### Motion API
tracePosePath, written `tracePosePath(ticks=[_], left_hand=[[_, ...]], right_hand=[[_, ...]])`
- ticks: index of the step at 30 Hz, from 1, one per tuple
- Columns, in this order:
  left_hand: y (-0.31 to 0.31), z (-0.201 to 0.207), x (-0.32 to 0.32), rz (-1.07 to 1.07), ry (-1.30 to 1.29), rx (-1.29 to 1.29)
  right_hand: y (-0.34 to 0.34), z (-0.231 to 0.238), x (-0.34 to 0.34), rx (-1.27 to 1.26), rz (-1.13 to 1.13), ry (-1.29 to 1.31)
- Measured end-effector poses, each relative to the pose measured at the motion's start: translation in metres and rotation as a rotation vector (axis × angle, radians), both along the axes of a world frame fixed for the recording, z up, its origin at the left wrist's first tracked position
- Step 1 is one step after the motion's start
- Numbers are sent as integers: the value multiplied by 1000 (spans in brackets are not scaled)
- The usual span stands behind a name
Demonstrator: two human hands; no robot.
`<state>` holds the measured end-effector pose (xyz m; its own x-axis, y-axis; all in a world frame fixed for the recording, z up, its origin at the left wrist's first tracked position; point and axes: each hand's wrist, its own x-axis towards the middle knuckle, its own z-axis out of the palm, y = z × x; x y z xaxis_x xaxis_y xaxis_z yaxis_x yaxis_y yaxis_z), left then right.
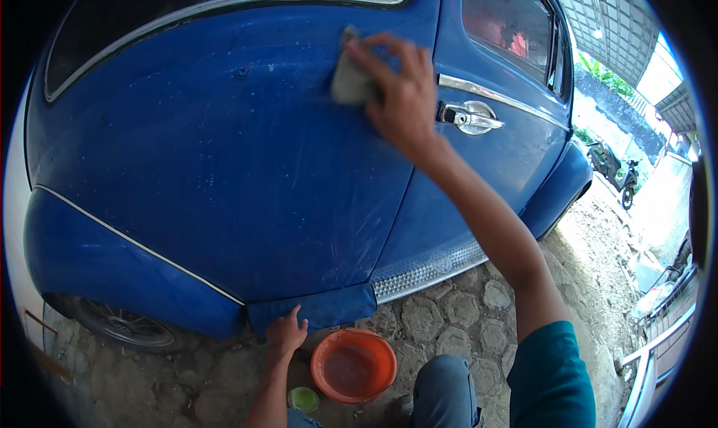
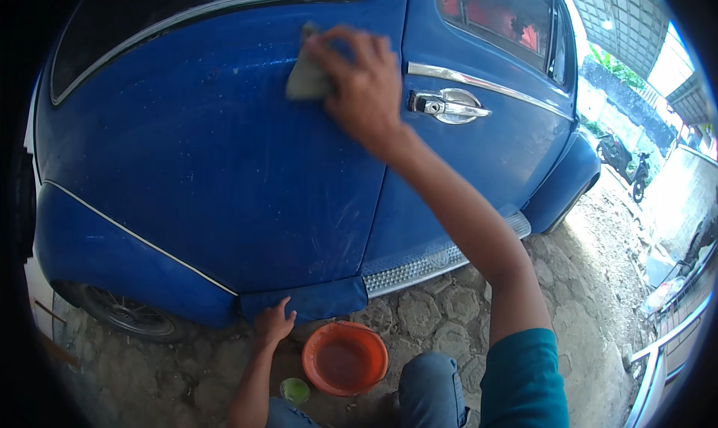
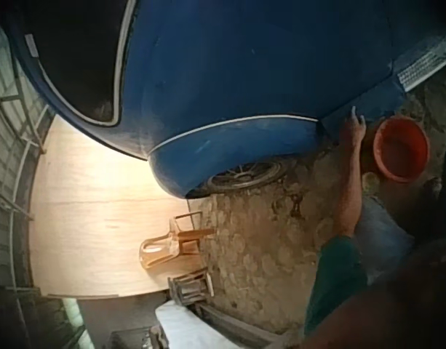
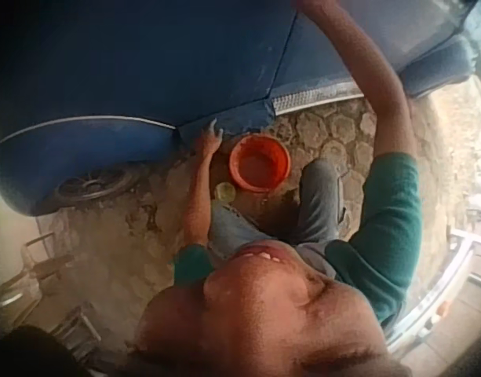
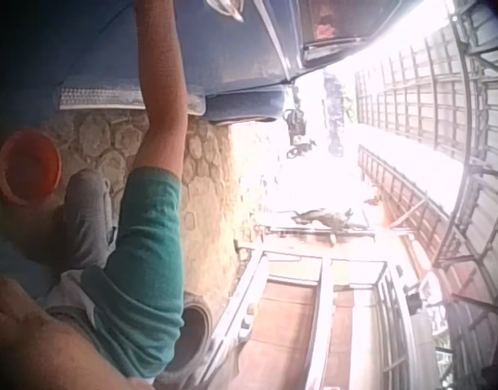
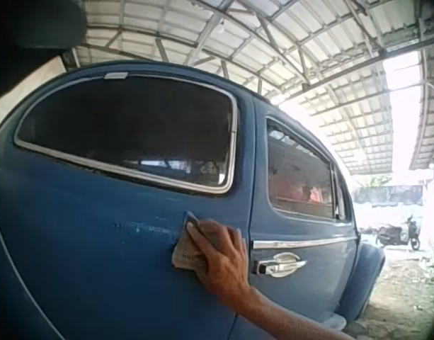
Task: The person dips sandpaper into a bucket of water and sands the side panels and roof of a car by hand.
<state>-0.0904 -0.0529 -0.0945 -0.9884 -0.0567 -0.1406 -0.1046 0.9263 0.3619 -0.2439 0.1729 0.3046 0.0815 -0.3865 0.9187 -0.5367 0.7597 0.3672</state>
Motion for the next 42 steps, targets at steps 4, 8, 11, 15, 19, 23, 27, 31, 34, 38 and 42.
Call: tracePosePath(ticks=[4,8,11,15,19,23,27,31,34,38,42], left_hand=[[-21,64,15,53,197,165],[-33,197,6,80,712,215],[-25,323,-9,-83,1036,117],[-6,448,-56,-347,1242,-285],[20,532,-118,-679,1136,-655],[-11,554,-148,-976,969,-693],[-58,564,-154,-1244,757,-901],[-77,560,-154,-1317,788,-929],[-60,551,-145,-1349,791,-798],[-51,557,-150,-1425,707,-469],[-46,555,-159,-1440,527,-75]], right_hand=[[-14,-45,11,290,-1,66],[12,-4,4,81,-10,-74],[34,28,3,-159,-114,-177],[30,5,18,-365,65,-351],[3,-42,61,-300,228,-738],[-16,-38,85,-444,188,-939],[-40,-8,98,-903,124,-1088],[-66,37,77,-1457,-418,-801],[-95,48,59,-1305,-293,-988],[-179,31,57,-1359,-409,-920],[-239,12,76,-1377,-316,-1021]])
